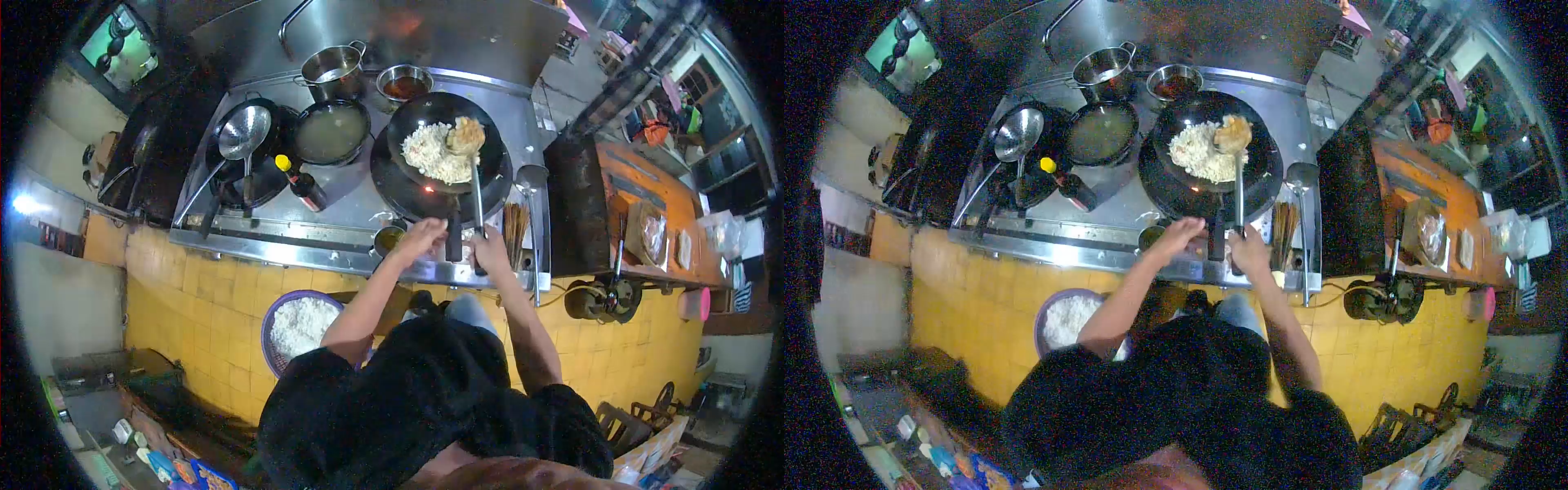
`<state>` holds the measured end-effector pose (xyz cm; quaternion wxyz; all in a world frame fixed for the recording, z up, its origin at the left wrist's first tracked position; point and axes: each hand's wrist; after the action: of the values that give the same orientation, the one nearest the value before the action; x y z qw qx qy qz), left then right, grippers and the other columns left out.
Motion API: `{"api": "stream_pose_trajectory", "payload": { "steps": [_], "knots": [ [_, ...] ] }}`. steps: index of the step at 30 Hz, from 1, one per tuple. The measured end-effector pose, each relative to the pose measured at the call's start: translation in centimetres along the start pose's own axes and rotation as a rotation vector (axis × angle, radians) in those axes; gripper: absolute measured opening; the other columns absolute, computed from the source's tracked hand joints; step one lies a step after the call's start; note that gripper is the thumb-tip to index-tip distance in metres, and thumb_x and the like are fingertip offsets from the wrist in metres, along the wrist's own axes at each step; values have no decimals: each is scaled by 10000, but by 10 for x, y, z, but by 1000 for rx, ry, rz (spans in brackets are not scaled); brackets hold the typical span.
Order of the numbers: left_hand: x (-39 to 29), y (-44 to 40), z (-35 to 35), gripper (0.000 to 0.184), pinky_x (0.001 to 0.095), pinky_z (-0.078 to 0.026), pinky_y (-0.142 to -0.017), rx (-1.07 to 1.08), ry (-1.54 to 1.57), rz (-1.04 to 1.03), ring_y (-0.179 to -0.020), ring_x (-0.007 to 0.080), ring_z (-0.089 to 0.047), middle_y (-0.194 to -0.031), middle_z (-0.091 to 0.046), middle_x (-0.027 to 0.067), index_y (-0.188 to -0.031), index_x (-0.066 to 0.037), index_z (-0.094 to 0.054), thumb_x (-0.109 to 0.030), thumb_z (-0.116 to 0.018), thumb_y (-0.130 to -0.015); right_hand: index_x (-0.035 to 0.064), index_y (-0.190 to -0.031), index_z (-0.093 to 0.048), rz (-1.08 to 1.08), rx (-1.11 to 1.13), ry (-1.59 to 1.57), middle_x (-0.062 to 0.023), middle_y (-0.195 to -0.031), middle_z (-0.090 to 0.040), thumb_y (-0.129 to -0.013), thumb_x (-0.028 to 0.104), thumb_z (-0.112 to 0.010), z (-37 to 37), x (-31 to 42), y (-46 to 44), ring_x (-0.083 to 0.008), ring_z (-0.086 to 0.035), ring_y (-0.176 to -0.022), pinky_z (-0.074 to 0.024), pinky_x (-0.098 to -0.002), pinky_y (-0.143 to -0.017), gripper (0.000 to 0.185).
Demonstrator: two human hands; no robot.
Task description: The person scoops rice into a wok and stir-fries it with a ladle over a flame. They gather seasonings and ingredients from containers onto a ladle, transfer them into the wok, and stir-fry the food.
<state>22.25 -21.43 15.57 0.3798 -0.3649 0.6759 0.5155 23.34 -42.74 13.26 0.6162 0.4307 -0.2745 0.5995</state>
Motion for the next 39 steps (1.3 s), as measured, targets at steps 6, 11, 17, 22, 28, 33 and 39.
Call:
{"api": "stream_pose_trajectory", "payload": {
  "steps": [6, 11, 17, 22, 28, 33, 39],
  "knots": [
    [84, 6, 2, 440, 266, -461, -568, -135, -210, 177, -720, 98, -561, -909, -631, 10, -1076, -82, -591, -467, -603, -864, 6, -1321, -373, 188, -100, 921, -275, -963, -603, -800, 96, -540, 9, -27, 14, -407, -626, -766, -523, -445, -670, 554],
    [102, -14, -20, 472, 298, -472, -668, -205, -259, 119, -753, 141, -582, -982, -628, 35, -1108, -55, -566, -457, -606, -864, -33, -1318, -356, 24, 29, 880, -299, -944, -586, -800, 75, -532, 74, 82, 19, -399, -614, -811, -531, -456, -680, 557],
    [97, -25, -39, 491, 325, -489, -683, -259, -187, 2, -749, 203, -633, -813, -656, 113, -1042, 9, -586, -434, -641, -837, 6, -1241, -461, 373, -211, 607, -273, -840, -612, -852, 67, -509, 24, -24, 9, -411, -623, -737, -479, -493, -660, 396],
    [78, -29, -48, 414, 316, -473, -545, -229, -196, 20, -577, 185, -581, -725, -632, 100, -976, 7, -624, -372, -667, -817, 35, -1245, -456, 232, 144, 468, -242, -801, -608, -860, 121, -527, 132, 79, 29, -394, -616, -796, -489, -457, -717, 401],
    [78, -63, -54, 278, 317, -505, -551, -115, 309, 90, -632, 189, -627, -802, -656, 78, -960, -6, -631, -248, -653, -824, 51, -1284, -451, 71, 150, 815, -268, -827, -603, -876, 155, -482, 74, 35, 38, -432, -614, -754, -486, -512, -728, 422],
    [23, -51, -107, 127, 262, -467, -521, -323, 521, 213, -556, 140, -554, -663, -566, 35, -790, -72, -572, -154, -577, -887, 40, -1120, -529, 263, 277, 649, -242, -775, -618, -810, 133, -546, 145, 63, 19, -395, -626, -780, -487, -483, -673, 324],
    [-67, 23, -101, 133, 284, -474, -545, 101, 945, 299, -552, 137, -532, -632, -529, 42, -844, -44, -516, -161, -565, -886, 75, -1221, -544, 411, 332, 629, -236, -720, -583, -793, 95, -580, 208, 104, 39, -396, -590, -668, -473, -416, -627, 430]
  ]
}}
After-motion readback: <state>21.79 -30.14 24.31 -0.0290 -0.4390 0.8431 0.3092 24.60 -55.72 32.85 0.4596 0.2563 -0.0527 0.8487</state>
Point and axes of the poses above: each hand's wrist, its own y-axis away from the middle knuckle, its own z-axis out of the back of the hand, x = y × z
